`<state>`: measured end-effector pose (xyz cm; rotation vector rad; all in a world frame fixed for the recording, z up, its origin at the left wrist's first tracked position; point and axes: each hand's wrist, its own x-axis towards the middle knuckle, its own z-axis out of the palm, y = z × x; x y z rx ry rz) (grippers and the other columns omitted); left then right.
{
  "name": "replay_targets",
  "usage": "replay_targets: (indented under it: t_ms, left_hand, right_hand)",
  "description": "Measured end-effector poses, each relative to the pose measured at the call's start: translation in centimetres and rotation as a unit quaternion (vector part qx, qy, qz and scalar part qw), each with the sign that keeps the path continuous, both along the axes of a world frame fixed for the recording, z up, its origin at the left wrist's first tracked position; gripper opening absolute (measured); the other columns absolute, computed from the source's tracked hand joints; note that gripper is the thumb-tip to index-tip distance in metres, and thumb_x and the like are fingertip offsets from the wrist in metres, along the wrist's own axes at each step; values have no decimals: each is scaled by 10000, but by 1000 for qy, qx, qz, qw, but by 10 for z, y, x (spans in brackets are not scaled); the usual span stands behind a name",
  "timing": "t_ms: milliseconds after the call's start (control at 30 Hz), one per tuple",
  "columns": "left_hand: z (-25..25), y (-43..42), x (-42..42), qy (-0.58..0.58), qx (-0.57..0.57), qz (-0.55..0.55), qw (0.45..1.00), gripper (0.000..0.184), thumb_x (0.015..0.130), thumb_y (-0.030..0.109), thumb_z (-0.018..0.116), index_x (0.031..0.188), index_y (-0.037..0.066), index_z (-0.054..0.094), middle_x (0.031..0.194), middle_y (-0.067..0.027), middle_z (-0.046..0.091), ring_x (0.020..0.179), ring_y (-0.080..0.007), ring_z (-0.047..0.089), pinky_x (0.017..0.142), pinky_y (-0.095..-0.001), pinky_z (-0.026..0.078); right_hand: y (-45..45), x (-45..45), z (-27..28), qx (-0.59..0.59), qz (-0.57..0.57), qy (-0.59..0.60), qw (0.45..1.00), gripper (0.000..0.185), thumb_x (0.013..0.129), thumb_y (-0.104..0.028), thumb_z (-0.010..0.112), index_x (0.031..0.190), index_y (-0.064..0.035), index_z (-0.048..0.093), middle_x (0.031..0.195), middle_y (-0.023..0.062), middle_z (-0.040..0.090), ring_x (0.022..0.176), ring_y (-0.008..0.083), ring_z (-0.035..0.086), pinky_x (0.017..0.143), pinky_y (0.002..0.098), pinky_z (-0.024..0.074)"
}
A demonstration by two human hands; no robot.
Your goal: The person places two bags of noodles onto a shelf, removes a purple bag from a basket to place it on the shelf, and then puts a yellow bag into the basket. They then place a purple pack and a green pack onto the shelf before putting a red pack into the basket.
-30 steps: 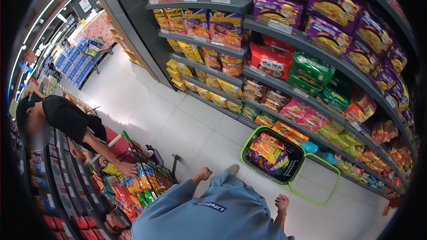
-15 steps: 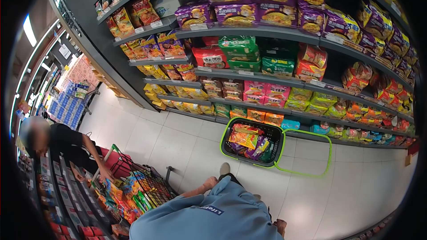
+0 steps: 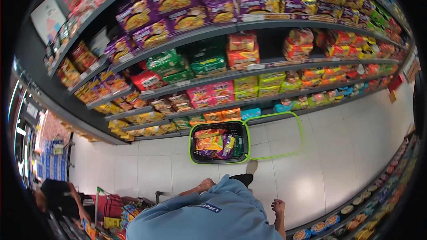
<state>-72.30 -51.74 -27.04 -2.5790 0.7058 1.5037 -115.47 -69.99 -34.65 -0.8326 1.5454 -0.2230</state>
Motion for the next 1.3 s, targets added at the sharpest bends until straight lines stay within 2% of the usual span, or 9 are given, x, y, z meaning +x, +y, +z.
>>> replay_targets:
  t_ms: [200,300,400,433,533,633,733,900,1300]
  left_hand:
    - [-23,-84,33,-45,-202,-334,920,354,877,329,508,850,28,692,863,-205,673,881,-377,642,797,-447,515]
    - [-27,-133,43,-53,-265,-185,945,326,854,293,514,817,13,676,864,-205,665,831,-369,645,751,-450,522]
    - [-37,-191,68,-34,-344,-372,861,246,856,219,492,868,57,677,904,-171,670,862,-337,647,760,-419,524]
    - [-28,-211,70,61,-404,-230,883,211,849,180,505,885,48,665,901,-175,667,871,-346,643,761,-417,519]
    - [43,-293,63,82,-497,-91,859,157,852,119,531,931,24,628,866,-194,648,873,-390,621,759,-439,499]
    - [258,-349,46,75,-608,-157,774,186,903,53,463,1022,14,602,975,-197,594,890,-396,579,766,-429,477]
    - [407,-345,35,131,-784,-213,569,202,841,-12,572,1035,7,622,954,-131,627,818,-317,631,701,-353,524]
    - [478,-295,20,115,-908,-188,357,198,836,108,606,1028,59,609,914,-80,629,735,-236,602,593,-318,491]
    - [498,-220,-30,-180,-813,104,544,201,940,417,515,1029,243,563,912,-2,611,663,-147,487,471,-271,362]
  right_hand:
    - [-11,-10,12,28,-56,32,998,171,907,-156,568,977,-3,599,739,117,628,576,204,624,438,316,475]
    - [-22,-21,17,81,-63,88,991,152,903,-130,558,961,1,611,719,121,628,559,217,621,434,340,474]
    - [-33,-36,-3,75,-90,92,989,166,895,-134,552,938,7,628,702,123,624,548,214,619,420,339,476]
    - [-42,-32,3,31,-86,87,992,192,894,-177,565,930,1,627,694,108,615,541,197,610,418,305,471]
    - [-80,-20,23,-2,-65,80,995,211,890,-242,580,991,-60,615,780,108,651,660,211,641,548,336,511]
    - [-119,-15,31,-27,13,101,994,225,902,-265,566,996,-70,628,805,80,661,675,185,646,543,316,505]
    - [-156,-4,64,-55,31,129,990,294,913,-283,580,989,-7,642,742,91,647,595,166,624,501,284,506]
    - [-224,-42,64,-100,148,139,974,299,932,-341,585,1067,-81,643,826,80,649,673,156,645,468,258,477]
    - [-272,18,95,-126,269,82,951,416,879,-462,636,1094,-107,639,881,38,659,736,134,632,587,279,485]
